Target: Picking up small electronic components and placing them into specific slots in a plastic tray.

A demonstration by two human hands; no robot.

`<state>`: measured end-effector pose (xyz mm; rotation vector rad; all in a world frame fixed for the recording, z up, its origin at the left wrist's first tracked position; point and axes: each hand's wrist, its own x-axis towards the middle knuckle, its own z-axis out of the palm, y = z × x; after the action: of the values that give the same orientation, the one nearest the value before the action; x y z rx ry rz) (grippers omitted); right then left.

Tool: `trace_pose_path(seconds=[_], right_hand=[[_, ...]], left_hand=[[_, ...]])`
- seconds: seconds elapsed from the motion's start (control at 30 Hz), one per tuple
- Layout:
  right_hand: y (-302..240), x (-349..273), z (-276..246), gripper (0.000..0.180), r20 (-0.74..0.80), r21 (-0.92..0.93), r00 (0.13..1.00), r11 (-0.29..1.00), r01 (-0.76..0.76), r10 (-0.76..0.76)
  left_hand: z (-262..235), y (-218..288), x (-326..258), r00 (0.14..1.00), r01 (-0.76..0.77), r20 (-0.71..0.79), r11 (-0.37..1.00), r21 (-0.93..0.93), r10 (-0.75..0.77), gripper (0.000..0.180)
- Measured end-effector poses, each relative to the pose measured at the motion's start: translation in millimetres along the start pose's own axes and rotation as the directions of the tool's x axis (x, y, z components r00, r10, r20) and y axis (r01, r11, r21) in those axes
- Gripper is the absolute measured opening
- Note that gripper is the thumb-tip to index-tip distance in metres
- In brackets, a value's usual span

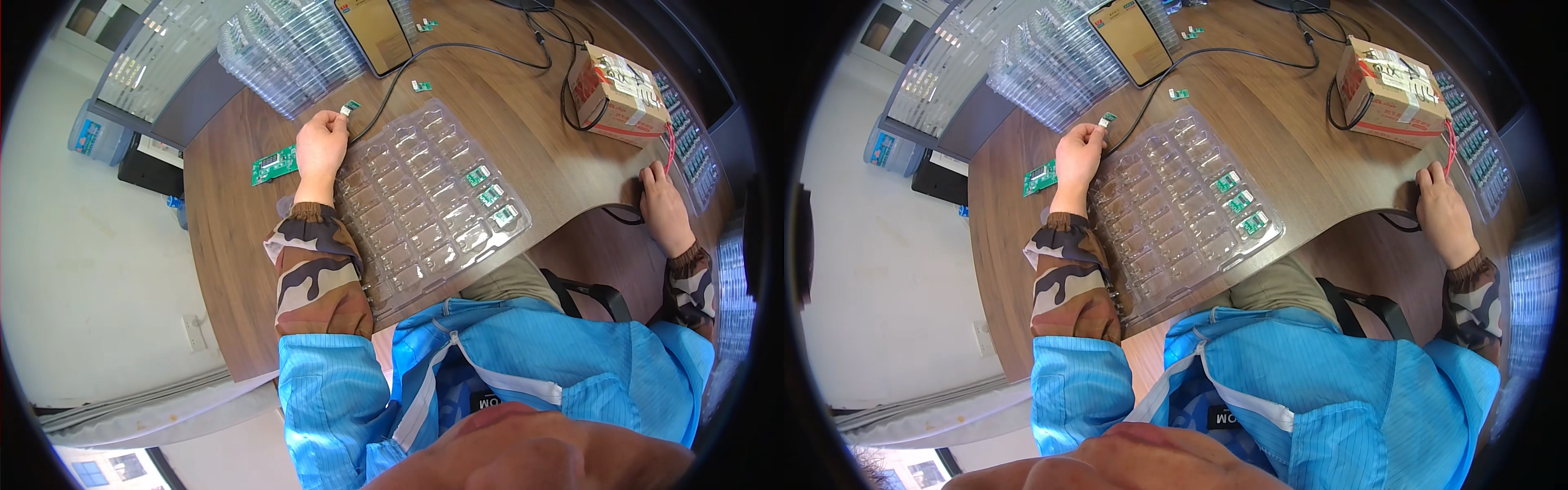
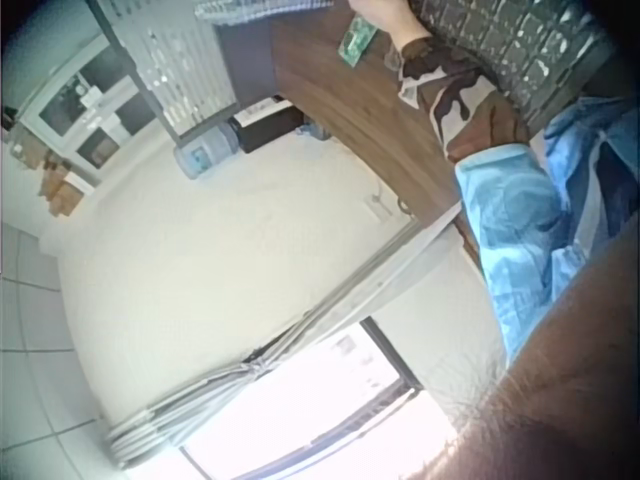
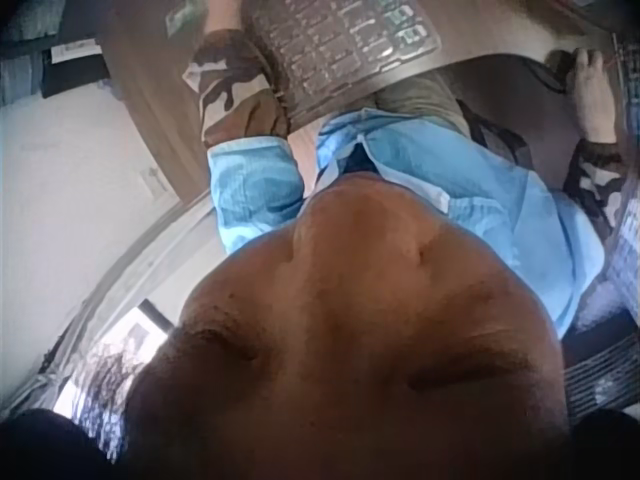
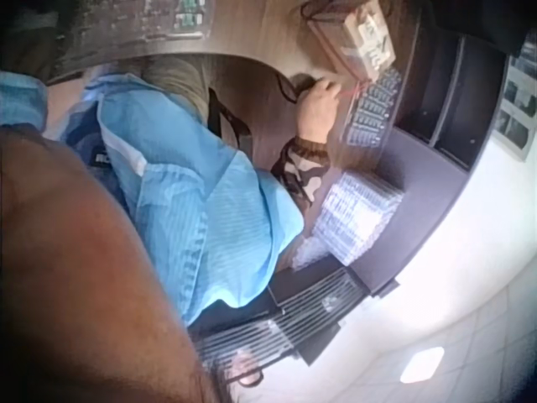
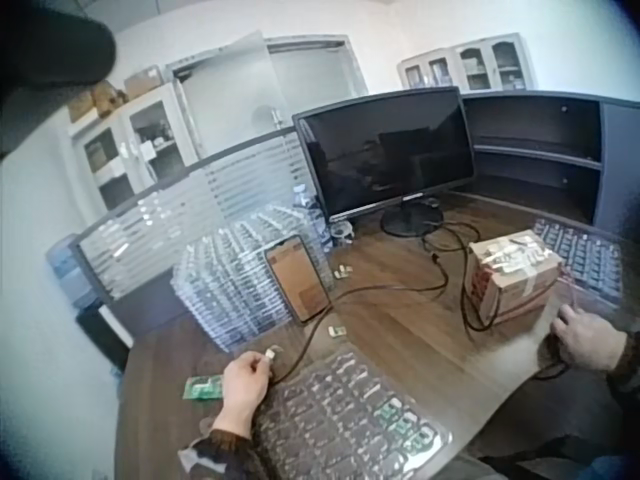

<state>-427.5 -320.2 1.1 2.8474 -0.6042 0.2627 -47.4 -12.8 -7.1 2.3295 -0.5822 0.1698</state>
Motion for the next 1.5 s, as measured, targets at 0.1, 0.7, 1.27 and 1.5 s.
trace_pose_path(seconds=[0.1, 0.7, 1.27, 1.5], right_hand=[[3, 1, 3, 0.02, 0.067, -0.07, 0.998, 0.997, -0.016, 0.02], [-119, 105, -73, 0.015, -0.35, 0.145, 0.876, 0.905, 0.4, -0.331], [-217, 279, 0, 0.026, -0.701, 0.298, 0.683, 0.784, 0.544, -0.208], [-216, 289, 7, 0.025, -0.68, 0.27, 0.699, 0.811, 0.519, -0.221]], left_hand=[[-1, 0, -1, 1.0, -0.003, -0.006, 1.0, -0.005, 0.003, 0.021], [-2, 6, -2, 1.0, 0.018, 0.02, 1.0, 0.013, -0.018, 0.022], [-3, 8, -7, 0.999, 0.045, 0.025, 0.999, 0.021, -0.046, 0.02], [-5, 9, -7, 0.999, 0.035, 0.019, 0.999, 0.022, -0.035, 0.019]])
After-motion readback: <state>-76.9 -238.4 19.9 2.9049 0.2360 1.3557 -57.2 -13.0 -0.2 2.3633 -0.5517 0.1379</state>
